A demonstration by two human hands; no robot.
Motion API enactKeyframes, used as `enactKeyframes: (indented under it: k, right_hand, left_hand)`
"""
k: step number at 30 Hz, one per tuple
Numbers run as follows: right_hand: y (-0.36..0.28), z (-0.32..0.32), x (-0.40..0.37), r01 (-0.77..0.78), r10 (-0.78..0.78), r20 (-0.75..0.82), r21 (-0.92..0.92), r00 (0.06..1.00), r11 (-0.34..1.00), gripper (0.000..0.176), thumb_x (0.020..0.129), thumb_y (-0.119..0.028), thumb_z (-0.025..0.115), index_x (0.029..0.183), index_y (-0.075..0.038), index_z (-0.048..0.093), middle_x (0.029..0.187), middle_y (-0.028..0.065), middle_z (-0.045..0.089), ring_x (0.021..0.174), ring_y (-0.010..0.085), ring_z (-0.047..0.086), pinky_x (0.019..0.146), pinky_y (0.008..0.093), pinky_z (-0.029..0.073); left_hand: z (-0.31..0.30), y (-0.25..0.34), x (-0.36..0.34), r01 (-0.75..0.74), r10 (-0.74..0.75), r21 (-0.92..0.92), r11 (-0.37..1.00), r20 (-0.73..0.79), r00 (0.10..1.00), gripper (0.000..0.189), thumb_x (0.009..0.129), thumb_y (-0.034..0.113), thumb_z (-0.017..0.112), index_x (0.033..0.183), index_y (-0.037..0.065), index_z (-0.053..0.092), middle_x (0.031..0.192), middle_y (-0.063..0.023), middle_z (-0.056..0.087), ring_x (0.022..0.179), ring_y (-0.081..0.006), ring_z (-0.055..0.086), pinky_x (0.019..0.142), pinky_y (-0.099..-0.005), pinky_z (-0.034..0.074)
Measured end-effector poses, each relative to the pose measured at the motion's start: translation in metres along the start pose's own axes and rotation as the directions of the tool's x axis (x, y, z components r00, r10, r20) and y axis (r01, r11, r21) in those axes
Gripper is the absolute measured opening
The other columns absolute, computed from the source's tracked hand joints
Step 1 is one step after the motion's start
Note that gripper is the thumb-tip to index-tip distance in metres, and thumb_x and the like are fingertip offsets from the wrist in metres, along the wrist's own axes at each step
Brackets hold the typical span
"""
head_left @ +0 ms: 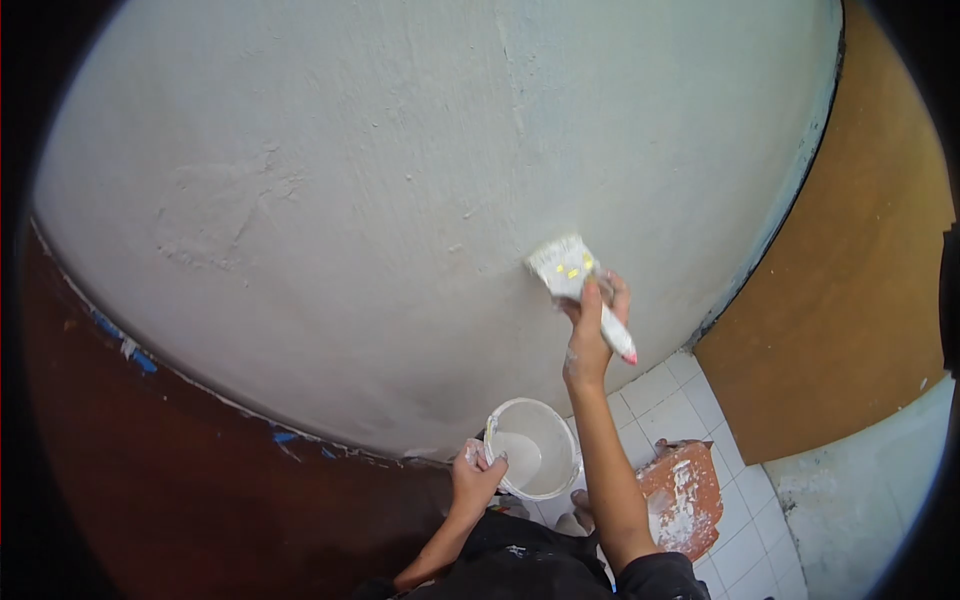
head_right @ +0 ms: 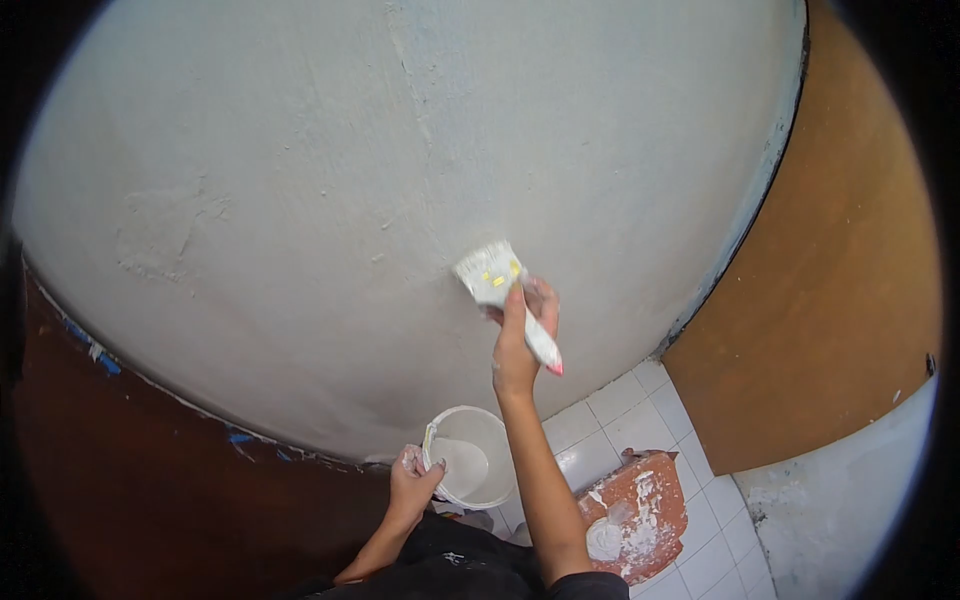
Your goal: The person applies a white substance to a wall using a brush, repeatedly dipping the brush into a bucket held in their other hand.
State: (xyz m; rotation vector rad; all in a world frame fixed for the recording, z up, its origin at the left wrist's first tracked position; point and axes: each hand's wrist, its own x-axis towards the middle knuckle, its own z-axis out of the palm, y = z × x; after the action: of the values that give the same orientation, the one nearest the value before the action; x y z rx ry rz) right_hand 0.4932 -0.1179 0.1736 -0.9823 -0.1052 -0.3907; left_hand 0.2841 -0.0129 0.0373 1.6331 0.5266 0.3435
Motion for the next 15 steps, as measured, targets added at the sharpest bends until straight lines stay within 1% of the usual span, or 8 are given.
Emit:
enactKeyframes:
  k: [1,4,6,7,10,12,14,15]
  right_hand:
    - [0.016,-0.005,-0.008,-0.016,0.015,-0.054,-0.019,0.998,1.0,0.036,0.101,-0.022,0.057,0.127,-0.001,0.045,0.113,0.0162,0.062,0.096,0.0179,0.063,0.076,0.0312,0.057]
    - [0.052,-0.035,-0.027,-0.145,0.136,-0.106,-0.078,0.985,0.986,0.029,0.101,-0.013,0.053,0.123,0.002,0.045,0.107,0.0179,0.064,0.09,0.0186,0.066,0.074,0.0323,0.057]
    - [0.053,-0.039,-0.026,-0.131,0.113,-0.12,-0.149,0.986,0.98,0.026,0.1,-0.012,0.052,0.12,0.003,0.046,0.102,0.0164,0.065,0.087,0.0177,0.066,0.073,0.0317,0.057]
    - [0.049,-0.037,-0.027,-0.127,0.105,-0.123,-0.183,0.987,0.975,0.025,0.1,-0.012,0.052,0.119,0.003,0.047,0.1,0.0156,0.066,0.086,0.0173,0.066,0.072,0.0314,0.056]
    - [0.012,-0.012,-0.001,0.059,-0.053,0.029,-0.273,0.998,0.96,0.022,0.1,-0.011,0.052,0.116,0.004,0.049,0.099,0.0152,0.066,0.085,0.0157,0.065,0.07,0.0303,0.055]
    - [-0.034,0.022,0.022,0.208,-0.187,0.108,-0.242,0.976,0.948,0.021,0.099,-0.011,0.052,0.114,0.004,0.05,0.096,0.0146,0.066,0.084,0.0144,0.064,0.07,0.0292,0.054]
    - [-0.076,0.056,0.042,0.268,-0.255,0.108,-0.13,0.961,0.954,0.022,0.099,-0.012,0.053,0.114,0.004,0.05,0.095,0.0147,0.066,0.082,0.0145,0.063,0.072,0.0299,0.054]
    - [-0.089,0.066,0.047,0.294,-0.28,0.126,-0.102,0.952,0.95,0.026,0.099,-0.015,0.053,0.116,0.004,0.05,0.098,0.0146,0.065,0.085,0.0159,0.064,0.074,0.0311,0.055]
  left_hand:
    - [-0.004,0.002,0.005,0.002,-0.002,0.001,1.0,0.02,1.0,0.03,0.08,0.003,0.072,0.076,0.008,0.043,0.067,0.0018,0.047,0.058,-0.0064,0.049,0.05,-0.025,0.043]
    - [-0.009,0.003,0.018,0.01,-0.009,-0.016,1.0,0.081,0.997,0.031,0.08,0.003,0.072,0.076,0.008,0.042,0.067,0.0009,0.047,0.055,-0.0076,0.052,0.046,-0.0265,0.046]
    - [-0.01,-0.007,0.027,0.013,-0.007,-0.051,0.999,0.113,0.994,0.031,0.079,0.004,0.072,0.076,0.008,0.042,0.067,0.0005,0.047,0.053,-0.0085,0.053,0.043,-0.0275,0.047]
    - [-0.012,-0.008,0.03,0.02,-0.017,-0.024,1.0,0.124,0.992,0.031,0.079,0.004,0.072,0.076,0.007,0.042,0.066,0.0005,0.047,0.054,-0.0084,0.053,0.044,-0.0274,0.046]
    - [-0.013,-0.007,0.035,0.021,-0.024,0.024,1.0,0.153,0.988,0.029,0.08,0.005,0.072,0.076,0.007,0.044,0.066,0.0006,0.047,0.054,-0.0083,0.052,0.045,-0.0273,0.046]
    - [-0.013,-0.013,0.038,-0.003,0.002,0.007,1.0,0.17,0.985,0.027,0.08,0.006,0.072,0.076,0.007,0.045,0.065,0.0006,0.047,0.054,-0.0084,0.052,0.045,-0.0273,0.045]
    - [-0.012,-0.017,0.04,-0.024,0.023,0.004,1.0,0.171,0.985,0.026,0.08,0.006,0.072,0.076,0.007,0.046,0.065,0.0009,0.048,0.054,-0.0083,0.052,0.046,-0.0272,0.045]
    - [-0.011,-0.017,0.039,-0.034,0.033,0.004,0.999,0.17,0.985,0.026,0.08,0.006,0.072,0.076,0.007,0.047,0.065,0.001,0.048,0.054,-0.0083,0.052,0.046,-0.0271,0.044]
